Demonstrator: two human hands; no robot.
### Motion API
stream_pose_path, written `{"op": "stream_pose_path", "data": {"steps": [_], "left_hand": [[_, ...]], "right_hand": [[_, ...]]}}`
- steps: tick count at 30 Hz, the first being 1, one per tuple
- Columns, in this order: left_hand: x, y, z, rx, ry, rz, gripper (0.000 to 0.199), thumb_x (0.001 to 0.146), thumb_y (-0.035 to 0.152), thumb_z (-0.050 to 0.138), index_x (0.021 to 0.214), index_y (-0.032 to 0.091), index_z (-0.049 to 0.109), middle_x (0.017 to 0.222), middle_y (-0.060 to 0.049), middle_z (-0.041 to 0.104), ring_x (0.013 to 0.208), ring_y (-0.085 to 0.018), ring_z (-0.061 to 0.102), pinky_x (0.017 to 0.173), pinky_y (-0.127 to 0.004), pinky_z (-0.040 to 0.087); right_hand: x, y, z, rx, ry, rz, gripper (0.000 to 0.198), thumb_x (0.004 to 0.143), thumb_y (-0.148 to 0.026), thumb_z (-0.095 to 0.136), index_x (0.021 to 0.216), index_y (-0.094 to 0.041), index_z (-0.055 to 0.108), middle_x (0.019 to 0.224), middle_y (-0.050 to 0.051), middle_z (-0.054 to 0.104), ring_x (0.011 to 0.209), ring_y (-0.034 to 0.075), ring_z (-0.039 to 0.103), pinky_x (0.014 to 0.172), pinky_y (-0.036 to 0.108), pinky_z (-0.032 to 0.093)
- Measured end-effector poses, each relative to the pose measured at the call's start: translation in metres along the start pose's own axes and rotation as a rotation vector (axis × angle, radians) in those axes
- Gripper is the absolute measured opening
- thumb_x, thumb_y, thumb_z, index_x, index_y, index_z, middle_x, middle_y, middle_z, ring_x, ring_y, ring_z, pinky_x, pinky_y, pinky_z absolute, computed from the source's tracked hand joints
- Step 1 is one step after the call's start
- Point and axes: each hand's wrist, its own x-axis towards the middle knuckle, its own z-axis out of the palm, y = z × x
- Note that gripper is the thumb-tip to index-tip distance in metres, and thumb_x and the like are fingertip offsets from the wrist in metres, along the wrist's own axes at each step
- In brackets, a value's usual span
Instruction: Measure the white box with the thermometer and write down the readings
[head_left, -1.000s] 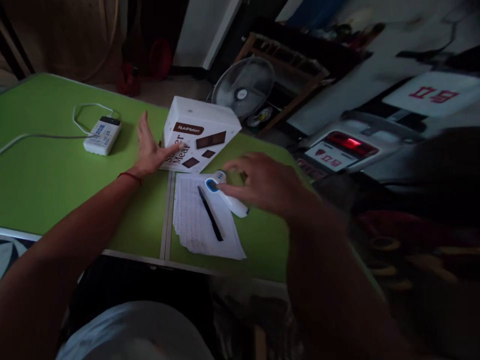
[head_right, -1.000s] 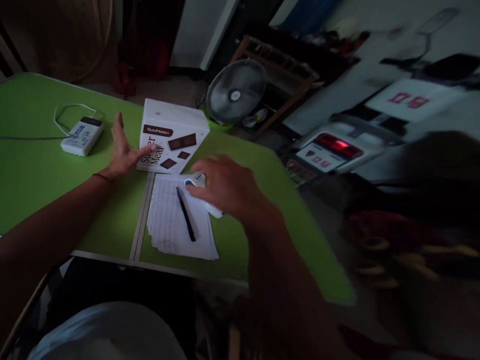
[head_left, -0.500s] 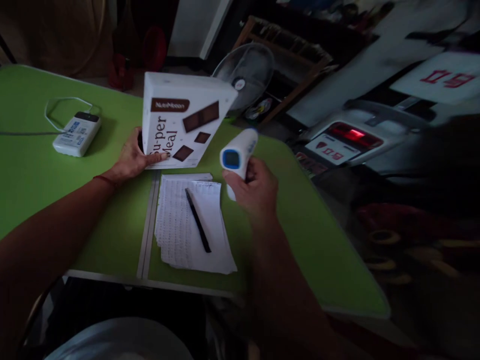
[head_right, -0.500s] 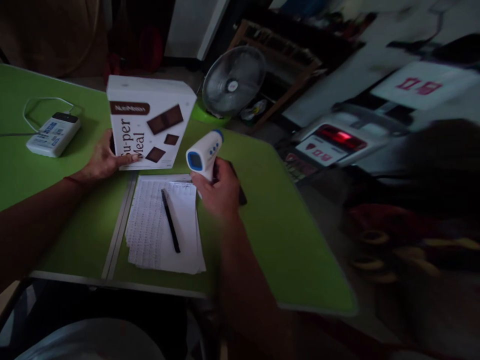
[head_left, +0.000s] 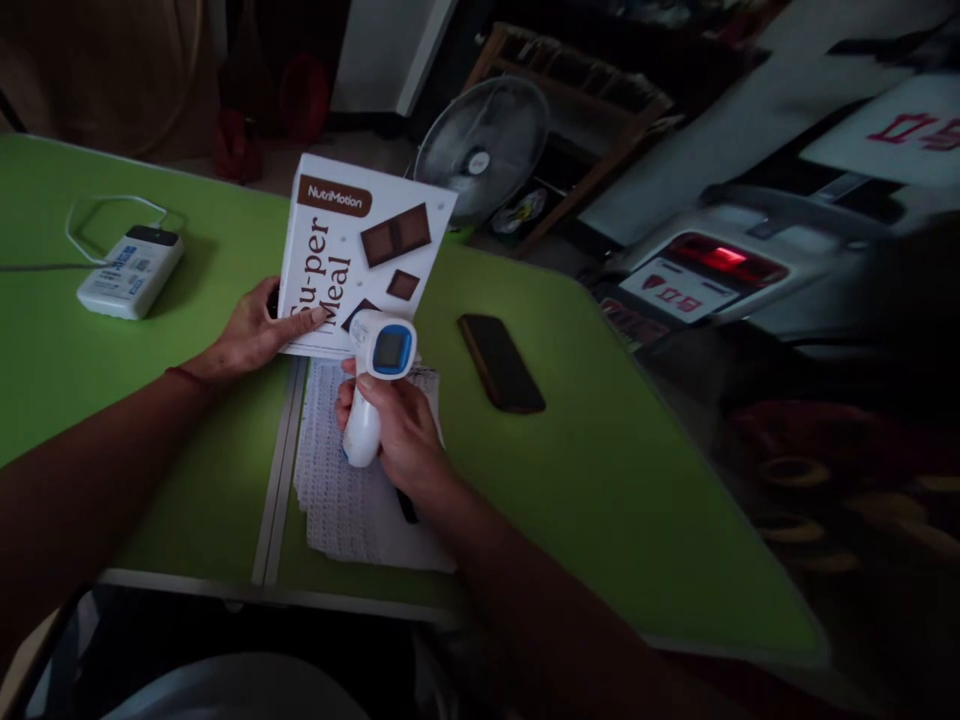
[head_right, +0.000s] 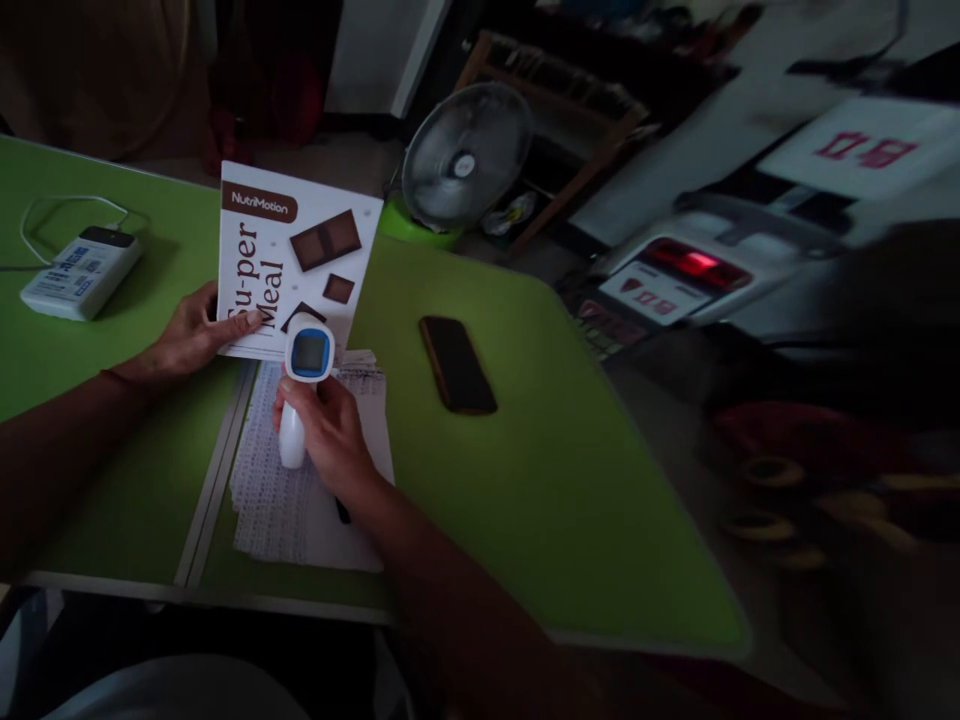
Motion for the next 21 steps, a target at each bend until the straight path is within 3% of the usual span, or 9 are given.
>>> {"op": "stream_pose_path", "data": {"steps": [4, 12, 21], "left_hand": [[-0.0009, 0.0013, -0.0016, 0.009, -0.025, 0.01, 0.064, 0.069, 0.062, 0.088, 0.108, 0.015, 0.067, 0.111, -0.013, 0.074, 0.101, -0.032, 0.07, 0.087, -0.045, 0.059], [-0.0001, -0.0015, -0.0056, -0.05, -0.112, -0.006, 0.063, 0.069, 0.061, 0.089, 0.11, 0.02, 0.065, 0.117, -0.01, 0.074, 0.105, -0.032, 0.07, 0.097, -0.051, 0.058], [0.0002, -0.0003, -0.0058, -0.043, -0.126, 0.003, 0.064, 0.068, 0.062, 0.088, 0.109, 0.019, 0.065, 0.116, -0.011, 0.076, 0.107, -0.035, 0.071, 0.096, -0.052, 0.059]], "right_hand": [[-0.0013, 0.0048, 0.0006, -0.034, -0.043, -0.017, 0.035, 0.077, -0.053, 0.074, 0.084, -0.021, 0.063, 0.066, -0.003, 0.062, 0.057, 0.013, 0.058, 0.056, 0.029, 0.047], [-0.0006, 0.005, -0.0026, -0.094, 0.01, -0.021, 0.039, 0.073, -0.058, 0.076, 0.076, -0.022, 0.062, 0.061, -0.002, 0.063, 0.056, 0.015, 0.061, 0.056, 0.031, 0.049], [0.0015, -0.0018, -0.003, -0.098, -0.014, 0.003, 0.04, 0.071, -0.06, 0.075, 0.076, -0.022, 0.062, 0.061, -0.002, 0.062, 0.054, 0.015, 0.062, 0.053, 0.031, 0.05]]}}
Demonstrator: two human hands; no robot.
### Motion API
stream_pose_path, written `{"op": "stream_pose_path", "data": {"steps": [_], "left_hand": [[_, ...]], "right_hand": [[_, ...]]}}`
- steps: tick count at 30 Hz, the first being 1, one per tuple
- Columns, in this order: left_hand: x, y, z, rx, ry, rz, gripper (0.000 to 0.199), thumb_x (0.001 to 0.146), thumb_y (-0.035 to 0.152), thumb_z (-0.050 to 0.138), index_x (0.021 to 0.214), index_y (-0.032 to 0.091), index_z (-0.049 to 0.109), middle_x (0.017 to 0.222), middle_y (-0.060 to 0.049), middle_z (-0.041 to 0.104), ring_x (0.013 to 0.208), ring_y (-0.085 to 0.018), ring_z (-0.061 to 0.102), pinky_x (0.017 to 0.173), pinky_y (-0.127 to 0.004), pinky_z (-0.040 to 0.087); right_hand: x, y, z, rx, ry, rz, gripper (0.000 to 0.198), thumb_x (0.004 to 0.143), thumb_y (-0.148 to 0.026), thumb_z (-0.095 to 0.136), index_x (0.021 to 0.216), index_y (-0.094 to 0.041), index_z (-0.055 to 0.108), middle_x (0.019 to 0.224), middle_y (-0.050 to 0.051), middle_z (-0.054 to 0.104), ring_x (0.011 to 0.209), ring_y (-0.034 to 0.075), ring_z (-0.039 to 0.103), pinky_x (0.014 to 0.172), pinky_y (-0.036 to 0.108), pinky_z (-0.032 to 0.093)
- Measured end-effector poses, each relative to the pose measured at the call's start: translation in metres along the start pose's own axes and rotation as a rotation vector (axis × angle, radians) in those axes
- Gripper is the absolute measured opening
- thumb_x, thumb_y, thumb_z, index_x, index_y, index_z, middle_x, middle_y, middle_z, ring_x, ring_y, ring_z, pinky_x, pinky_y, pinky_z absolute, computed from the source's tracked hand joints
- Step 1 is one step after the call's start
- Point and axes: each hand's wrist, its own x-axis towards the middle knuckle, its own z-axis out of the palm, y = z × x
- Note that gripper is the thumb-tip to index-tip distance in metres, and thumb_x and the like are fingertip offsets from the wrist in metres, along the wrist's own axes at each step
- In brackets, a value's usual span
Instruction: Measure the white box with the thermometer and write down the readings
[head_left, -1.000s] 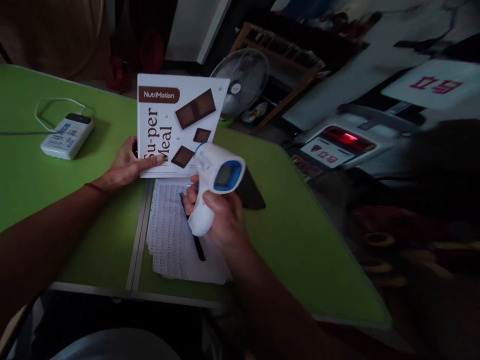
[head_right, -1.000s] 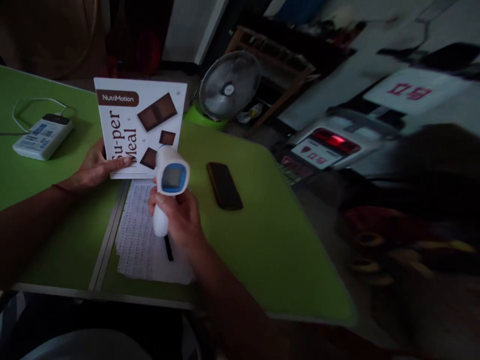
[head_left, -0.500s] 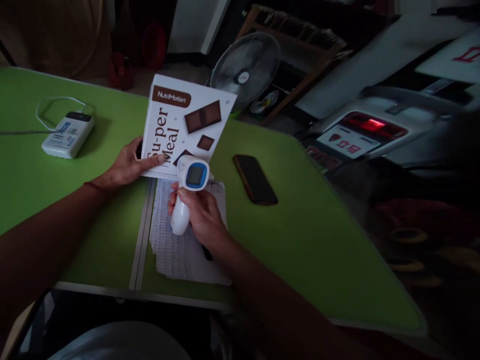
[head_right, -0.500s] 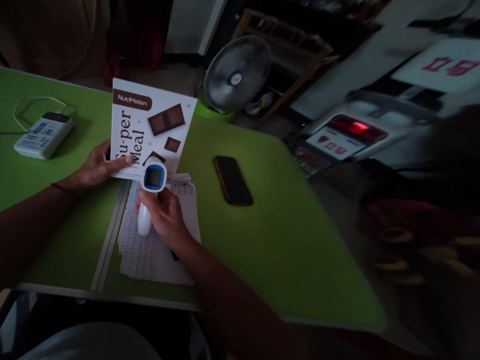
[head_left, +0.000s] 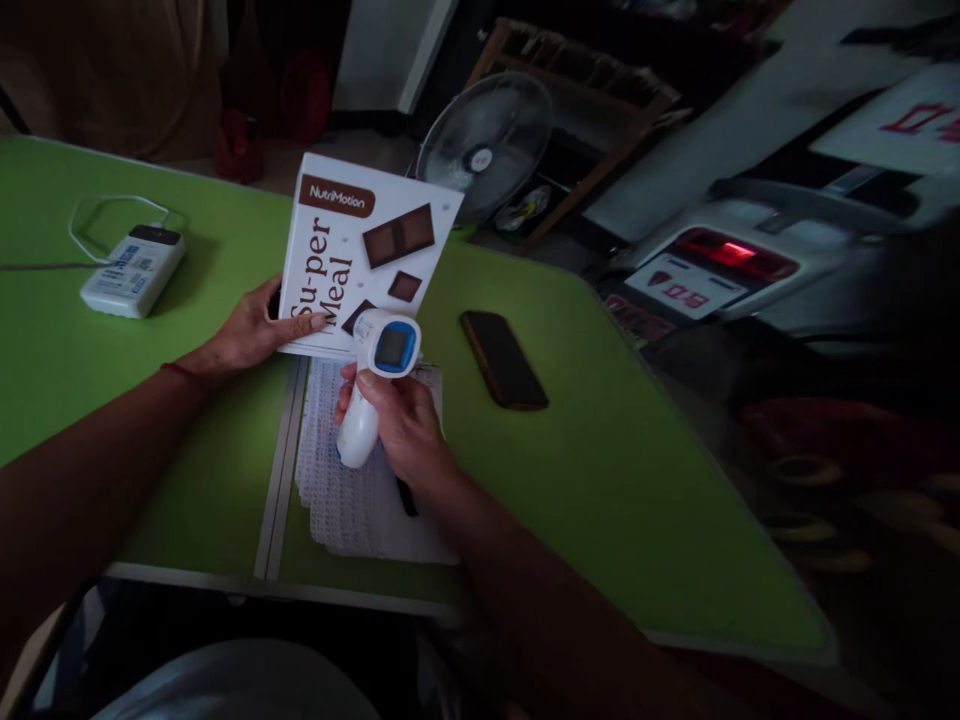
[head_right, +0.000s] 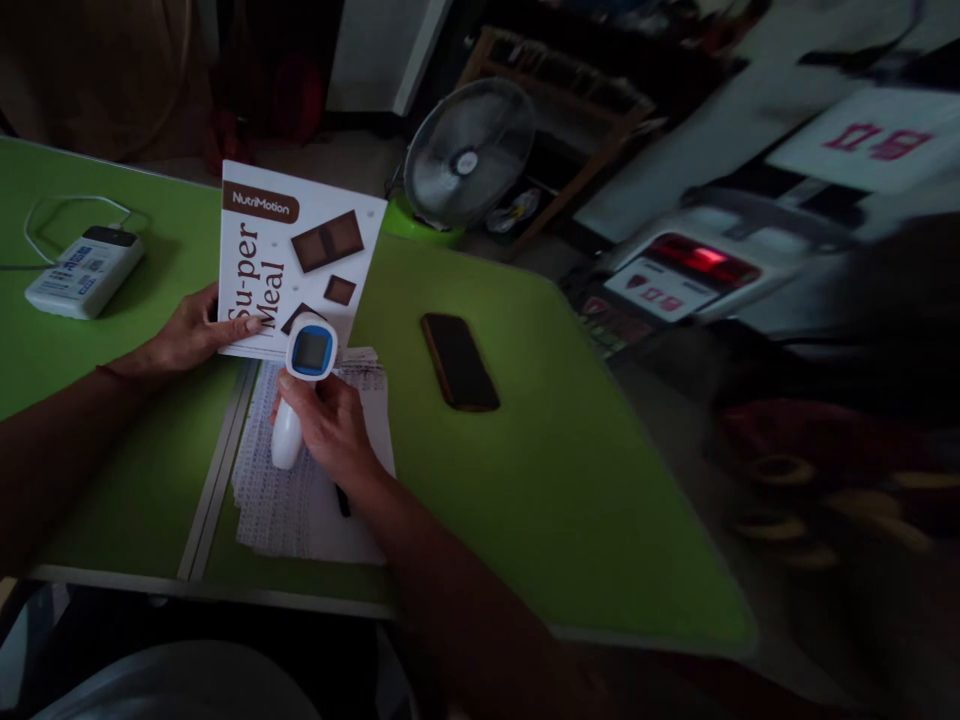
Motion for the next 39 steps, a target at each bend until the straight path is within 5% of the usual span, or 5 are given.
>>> {"op": "stream_pose_path", "data": {"steps": [19, 23, 28, 33, 39], "left_hand": [[-0.001, 0.003, 0.003, -0.01, 0.096, -0.019, 0.069, 0.064, 0.058, 0.092, 0.111, 0.018, 0.063, 0.12, -0.014, 0.073, 0.114, -0.037, 0.068, 0.1, -0.057, 0.056], [0.001, 0.0, 0.005, 0.022, 0.095, 0.052, 0.07, 0.067, 0.06, 0.09, 0.115, 0.02, 0.058, 0.128, -0.014, 0.068, 0.12, -0.036, 0.064, 0.101, -0.054, 0.056], [0.006, -0.01, 0.005, 0.087, 0.084, 0.111, 0.082, 0.065, 0.061, 0.091, 0.126, 0.021, 0.051, 0.133, -0.012, 0.064, 0.124, -0.036, 0.061, 0.104, -0.055, 0.053], [0.009, -0.011, 0.002, 0.174, 0.063, 0.179, 0.069, 0.073, 0.059, 0.086, 0.123, 0.025, 0.052, 0.133, -0.012, 0.063, 0.126, -0.037, 0.059, 0.109, -0.059, 0.049], [0.009, -0.012, 0.002, 0.23, 0.021, 0.259, 0.055, 0.079, 0.065, 0.077, 0.112, 0.024, 0.058, 0.137, -0.012, 0.062, 0.136, -0.037, 0.054, 0.119, -0.057, 0.042]], "right_hand": [[0.004, -0.007, -0.027, -0.23, -0.1, -0.11, 0.038, 0.078, -0.057, 0.075, 0.081, -0.021, 0.064, 0.074, 0.001, 0.064, 0.067, 0.016, 0.061, 0.066, 0.034, 0.052], [0.008, -0.035, -0.06, -0.54, -0.167, -0.097, 0.027, 0.072, -0.044, 0.08, 0.08, -0.021, 0.067, 0.078, 0.001, 0.068, 0.072, 0.018, 0.063, 0.069, 0.034, 0.052], [0.013, -0.051, -0.096, -0.933, -0.112, 0.101, 0.023, 0.072, -0.028, 0.078, 0.093, -0.02, 0.071, 0.081, 0.003, 0.072, 0.07, 0.02, 0.064, 0.06, 0.03, 0.047], [0.017, -0.045, -0.101, -1.245, -0.071, 0.15, 0.045, 0.077, -0.031, 0.078, 0.119, -0.017, 0.071, 0.095, 0.008, 0.075, 0.079, 0.024, 0.068, 0.065, 0.033, 0.049], [0.017, -0.046, -0.105, -1.445, 0.049, 0.192, 0.04, 0.079, -0.037, 0.078, 0.113, -0.018, 0.075, 0.107, 0.014, 0.074, 0.102, 0.035, 0.07, 0.081, 0.044, 0.055]]}}
